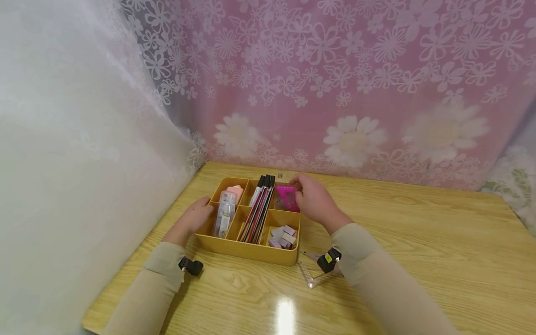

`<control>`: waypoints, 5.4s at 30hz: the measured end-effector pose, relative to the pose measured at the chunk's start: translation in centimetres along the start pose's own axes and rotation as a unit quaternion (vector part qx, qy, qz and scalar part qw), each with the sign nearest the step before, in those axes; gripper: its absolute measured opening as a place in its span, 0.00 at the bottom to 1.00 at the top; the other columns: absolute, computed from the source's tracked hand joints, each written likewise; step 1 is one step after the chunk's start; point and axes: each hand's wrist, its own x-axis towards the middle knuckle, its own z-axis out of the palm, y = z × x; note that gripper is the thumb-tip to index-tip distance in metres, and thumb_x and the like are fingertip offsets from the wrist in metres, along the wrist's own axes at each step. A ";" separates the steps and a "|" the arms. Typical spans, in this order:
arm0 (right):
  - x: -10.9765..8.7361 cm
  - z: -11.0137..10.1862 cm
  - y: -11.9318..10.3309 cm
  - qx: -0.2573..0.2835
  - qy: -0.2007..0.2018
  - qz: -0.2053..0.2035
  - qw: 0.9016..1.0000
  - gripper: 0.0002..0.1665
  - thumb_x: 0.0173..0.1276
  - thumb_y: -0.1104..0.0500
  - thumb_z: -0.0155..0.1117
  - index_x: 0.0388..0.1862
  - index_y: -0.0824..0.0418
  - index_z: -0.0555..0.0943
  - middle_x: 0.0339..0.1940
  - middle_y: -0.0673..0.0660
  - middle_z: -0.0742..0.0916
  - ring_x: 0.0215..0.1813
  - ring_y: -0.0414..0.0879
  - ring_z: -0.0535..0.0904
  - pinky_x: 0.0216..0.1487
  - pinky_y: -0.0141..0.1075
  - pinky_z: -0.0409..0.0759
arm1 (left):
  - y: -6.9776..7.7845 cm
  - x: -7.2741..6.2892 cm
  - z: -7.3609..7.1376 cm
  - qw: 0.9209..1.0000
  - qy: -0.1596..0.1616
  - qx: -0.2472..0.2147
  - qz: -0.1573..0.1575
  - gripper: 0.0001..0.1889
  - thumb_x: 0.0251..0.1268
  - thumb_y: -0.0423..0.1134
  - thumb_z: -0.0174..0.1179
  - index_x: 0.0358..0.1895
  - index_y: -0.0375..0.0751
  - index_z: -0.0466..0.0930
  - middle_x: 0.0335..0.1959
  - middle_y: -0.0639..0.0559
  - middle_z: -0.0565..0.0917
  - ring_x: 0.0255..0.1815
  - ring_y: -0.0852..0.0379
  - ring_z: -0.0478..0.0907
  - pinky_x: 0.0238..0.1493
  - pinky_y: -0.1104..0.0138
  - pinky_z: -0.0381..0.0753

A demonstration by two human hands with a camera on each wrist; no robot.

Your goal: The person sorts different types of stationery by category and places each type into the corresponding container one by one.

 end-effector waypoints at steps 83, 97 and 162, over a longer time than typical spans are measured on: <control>-7.9 -5.0 3.2 -0.022 -0.184 -0.016 0.982 0.10 0.79 0.55 0.57 0.37 0.56 0.71 0.25 0.51 0.72 0.23 0.44 0.68 0.27 0.38 0.69 | -0.2 0.1 0.2 1.000 0.007 -0.007 0.002 0.26 0.77 0.44 0.39 0.70 0.34 0.68 0.65 0.38 0.74 0.64 0.41 0.71 0.67 0.44 0.68; -3.5 -4.8 0.4 0.016 -0.064 0.008 0.998 0.07 0.82 0.56 0.51 0.48 0.59 0.71 0.35 0.57 0.80 0.32 0.52 0.77 0.28 0.43 0.72 | -0.1 0.0 0.2 1.000 0.007 -0.007 0.008 0.25 0.77 0.43 0.39 0.69 0.34 0.69 0.64 0.38 0.75 0.63 0.42 0.72 0.67 0.45 0.68; -9.6 -0.3 1.3 -0.168 -0.254 -0.010 0.952 0.36 0.49 0.44 0.82 0.53 0.58 0.79 0.43 0.50 0.79 0.39 0.46 0.75 0.43 0.49 0.78 | -0.3 0.3 0.3 1.000 0.003 -0.009 0.001 0.26 0.78 0.45 0.39 0.71 0.35 0.67 0.67 0.38 0.73 0.66 0.41 0.70 0.68 0.44 0.67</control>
